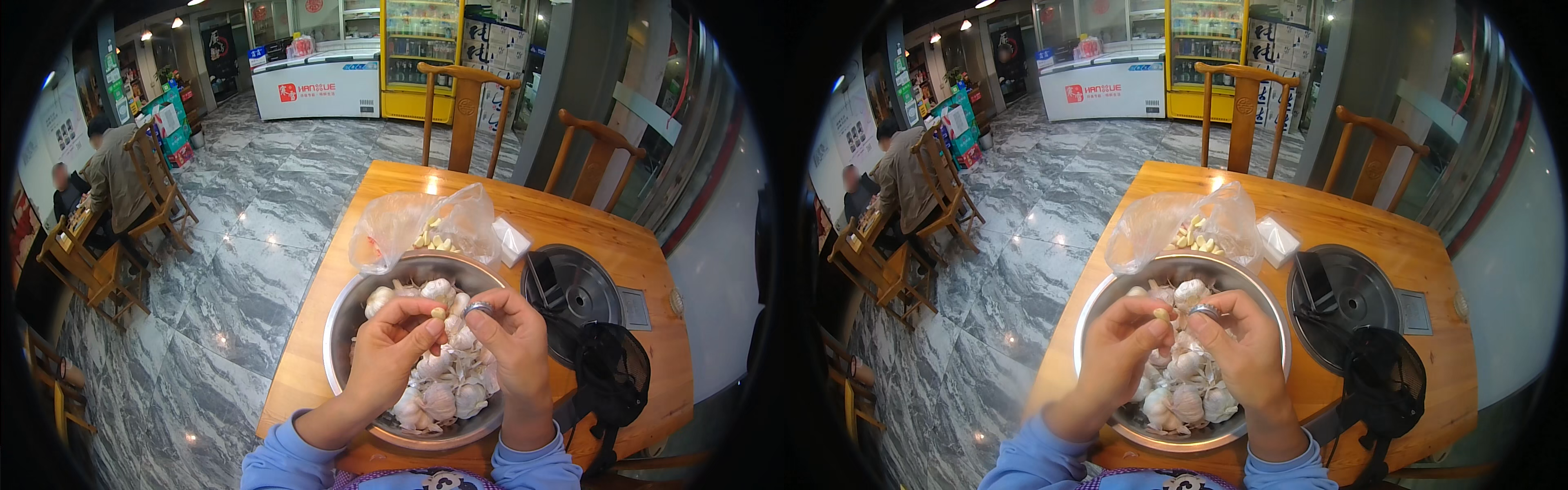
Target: The person peels garlic cloves by hand, separating the skins from the cloves and placing the peeled cloves into a metal bowl. The task is performed continuously at a table with a plastic bag of garlic and a bowl of unpeeled cloves nearby.
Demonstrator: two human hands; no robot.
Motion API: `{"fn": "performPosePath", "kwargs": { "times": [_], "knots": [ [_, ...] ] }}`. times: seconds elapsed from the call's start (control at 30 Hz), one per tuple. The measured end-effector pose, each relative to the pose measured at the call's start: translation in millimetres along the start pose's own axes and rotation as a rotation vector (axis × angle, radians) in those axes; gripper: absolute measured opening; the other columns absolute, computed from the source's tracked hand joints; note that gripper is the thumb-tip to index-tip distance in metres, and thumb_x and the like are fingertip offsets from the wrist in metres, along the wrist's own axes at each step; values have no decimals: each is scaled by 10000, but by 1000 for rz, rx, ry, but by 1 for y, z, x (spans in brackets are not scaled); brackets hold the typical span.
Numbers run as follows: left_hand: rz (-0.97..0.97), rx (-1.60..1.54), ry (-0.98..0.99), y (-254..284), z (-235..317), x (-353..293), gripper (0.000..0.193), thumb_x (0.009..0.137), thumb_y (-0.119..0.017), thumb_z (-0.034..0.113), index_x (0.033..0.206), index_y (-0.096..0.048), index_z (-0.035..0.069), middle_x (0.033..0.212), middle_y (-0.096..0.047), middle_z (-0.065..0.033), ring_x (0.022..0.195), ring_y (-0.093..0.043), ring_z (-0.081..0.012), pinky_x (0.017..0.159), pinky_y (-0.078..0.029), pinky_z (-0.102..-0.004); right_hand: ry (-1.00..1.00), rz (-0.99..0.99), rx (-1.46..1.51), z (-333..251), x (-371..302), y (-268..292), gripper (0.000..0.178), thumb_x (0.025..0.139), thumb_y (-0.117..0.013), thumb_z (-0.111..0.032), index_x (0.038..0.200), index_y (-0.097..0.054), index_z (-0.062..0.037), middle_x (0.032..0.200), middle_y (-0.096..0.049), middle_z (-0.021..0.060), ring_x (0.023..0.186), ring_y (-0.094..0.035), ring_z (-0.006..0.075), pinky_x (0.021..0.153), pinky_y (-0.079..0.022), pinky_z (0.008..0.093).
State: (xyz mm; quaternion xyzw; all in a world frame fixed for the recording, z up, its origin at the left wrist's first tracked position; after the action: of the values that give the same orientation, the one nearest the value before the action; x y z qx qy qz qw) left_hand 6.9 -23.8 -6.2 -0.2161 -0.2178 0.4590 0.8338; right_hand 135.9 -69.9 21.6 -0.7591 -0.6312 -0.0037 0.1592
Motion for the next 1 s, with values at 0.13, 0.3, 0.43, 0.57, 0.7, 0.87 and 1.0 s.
{"fn": "performPosePath", "kwargs": {
  "times": [0.13,0.3,0.43,0.57,0.7,0.87,1.0],
  "knots": [
    [-33,189,-93,-5,7,-2,198,888,-558,1,1083,-562,-29,939,-599,-84,802,-614,-130,719,-522,-242,90,-76,88,-7,-1,-7,132,866,-596,-17,984,-552,21,965,-568,66,882,-551,112,768,-467,249],
    [-54,558,-454,-22,29,-10,224,868,-528,-83,1074,-596,-28,1050,-559,-107,836,-631,-142,710,-535,-238,108,-154,131,-10,-2,-12,107,854,-591,20,955,-559,35,992,-553,87,889,-547,135,773,-479,273],
    [-25,855,-531,-28,40,-16,273,821,-546,-115,1060,-620,-7,1015,-576,-117,843,-625,-170,700,-525,-254,145,-187,74,-12,-2,-12,106,839,-608,25,936,-566,39,1004,-548,97,904,-543,139,785,-476,268],
    [-16,995,-638,-34,46,-21,358,768,-550,-151,1075,-626,17,1013,-583,-123,842,-613,-190,699,-514,-263,170,-188,-11,-12,-3,-10,123,829,-618,28,942,-570,40,1003,-554,98,900,-546,136,786,-471,255],
    [-24,1006,-692,-35,46,-24,361,764,-593,-130,1103,-613,-10,992,-577,-140,854,-608,-237,693,-506,-288,157,-166,-2,-11,-3,-10,133,835,-617,22,960,-574,44,986,-570,97,878,-564,135,780,-470,249],
    [-47,978,-643,-33,42,-22,384,764,-556,-158,1105,-614,8,993,-576,-135,830,-616,-214,678,-521,-277,85,-112,53,-8,-3,-9,137,854,-606,8,979,-574,54,944,-586,86,866,-579,140,800,-479,258],
    [-27,993,-659,-32,44,-20,393,768,-539,-169,1106,-617,17,993,-575,-131,819,-621,-201,670,-528,-268,39,-109,115,-4,-2,-8,145,856,-605,4,987,-574,58,957,-589,92,872,-580,143,812,-483,266]
  ]
}}
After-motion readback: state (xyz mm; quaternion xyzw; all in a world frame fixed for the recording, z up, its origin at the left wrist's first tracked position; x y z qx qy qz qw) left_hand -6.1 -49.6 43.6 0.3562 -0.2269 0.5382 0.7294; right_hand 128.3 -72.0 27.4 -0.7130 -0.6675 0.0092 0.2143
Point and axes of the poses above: each hand's wrist, its own x-axis towards the middle knuckle, its own y-axis out of the back of the hand, z = x × y, the point moved 7 cm from there along x, towards the middle knuckle
